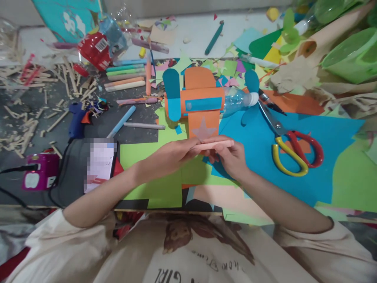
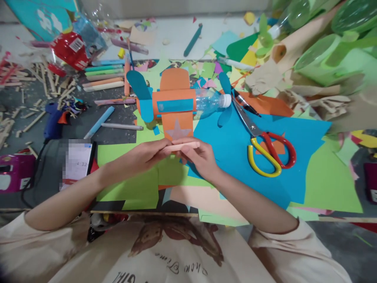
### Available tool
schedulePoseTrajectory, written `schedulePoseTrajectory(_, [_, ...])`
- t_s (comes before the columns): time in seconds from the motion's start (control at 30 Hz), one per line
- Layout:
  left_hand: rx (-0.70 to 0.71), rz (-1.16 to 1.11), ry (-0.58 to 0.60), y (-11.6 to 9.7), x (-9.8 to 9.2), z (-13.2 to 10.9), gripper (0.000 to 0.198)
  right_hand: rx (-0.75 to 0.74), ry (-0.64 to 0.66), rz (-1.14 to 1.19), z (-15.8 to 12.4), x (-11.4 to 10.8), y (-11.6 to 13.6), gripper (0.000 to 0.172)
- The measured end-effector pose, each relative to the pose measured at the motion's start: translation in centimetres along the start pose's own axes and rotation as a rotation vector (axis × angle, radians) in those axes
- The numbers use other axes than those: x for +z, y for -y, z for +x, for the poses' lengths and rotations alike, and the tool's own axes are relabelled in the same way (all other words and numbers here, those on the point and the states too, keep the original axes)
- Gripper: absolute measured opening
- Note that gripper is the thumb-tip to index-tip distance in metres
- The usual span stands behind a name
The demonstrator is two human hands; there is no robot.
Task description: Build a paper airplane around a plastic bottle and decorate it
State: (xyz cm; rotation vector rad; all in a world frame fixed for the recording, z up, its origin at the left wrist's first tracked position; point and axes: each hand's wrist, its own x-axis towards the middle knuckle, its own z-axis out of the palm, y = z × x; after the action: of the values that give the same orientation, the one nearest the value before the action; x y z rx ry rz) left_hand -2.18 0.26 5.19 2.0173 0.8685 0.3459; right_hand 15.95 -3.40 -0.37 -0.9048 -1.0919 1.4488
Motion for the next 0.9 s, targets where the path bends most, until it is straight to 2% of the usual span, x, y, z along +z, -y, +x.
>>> schedulePoseTrajectory(0.1, [-0.102, -0.071, 0.143, -0.5, -0.4, 0.3, 0.026, -0.006, -0.03, 0.081, 0.1, 0.1, -0.1, 0.024])
schedulePoseTrajectory(0.2, [-0.171, -0.038, 0.144, -0.6, -1.0, 0.2, 0.034, 0.007, -0.065, 0.119, 0.6, -0.1, 0.1, 0.028])
schedulePoseTrajectory(0.27, [-0.269, 0.101, 0.081, -0.3, -1.8, -0.3, 0.038, 0.014, -0.143, 0.131, 1.1, -0.5, 0.4, 0.031])
schedulePoseTrajectory(0.37, [-0.376, 0.368, -0.106, 0.9, -3.5, -1.5, 0.033, 0.062, -0.257, 0.145, 1.9, -1.1, 0.9, 0.035])
schedulePoseTrajectory(0.47, [-0.284, 0.541, -0.236, 2.6, -5.3, -2.9, 0.034, 0.118, -0.293, 0.172, 2.6, -1.3, 1.1, 0.037])
schedulePoseTrajectory(0.53, [-0.224, 0.567, -0.336, 3.6, -6.0, -3.7, 0.035, 0.14, -0.294, 0.182, 2.8, -1.3, 1.1, 0.04])
schedulePoseTrajectory(0.6, [-0.223, 0.495, -0.407, 4.5, -6.2, -3.9, 0.034, 0.148, -0.298, 0.18, 2.9, -1.3, 1.0, 0.042])
schedulePoseTrajectory(0.67, [-0.223, 0.327, -0.446, 5.3, -5.7, -3.3, 0.038, 0.15, -0.305, 0.172, 2.8, -1.3, 0.9, 0.045])
schedulePoseTrajectory(0.77, [-0.131, 0.025, -0.489, 6.9, -4.4, -1.1, 0.063, 0.146, -0.29, 0.17, 2.7, -1.5, 0.9, 0.047])
schedulePoseTrajectory(0.9, [-0.035, -0.148, -0.46, 8.7, -3.0, 2.2, 0.069, 0.104, -0.245, 0.172, 2.6, -1.9, 1.0, 0.041])
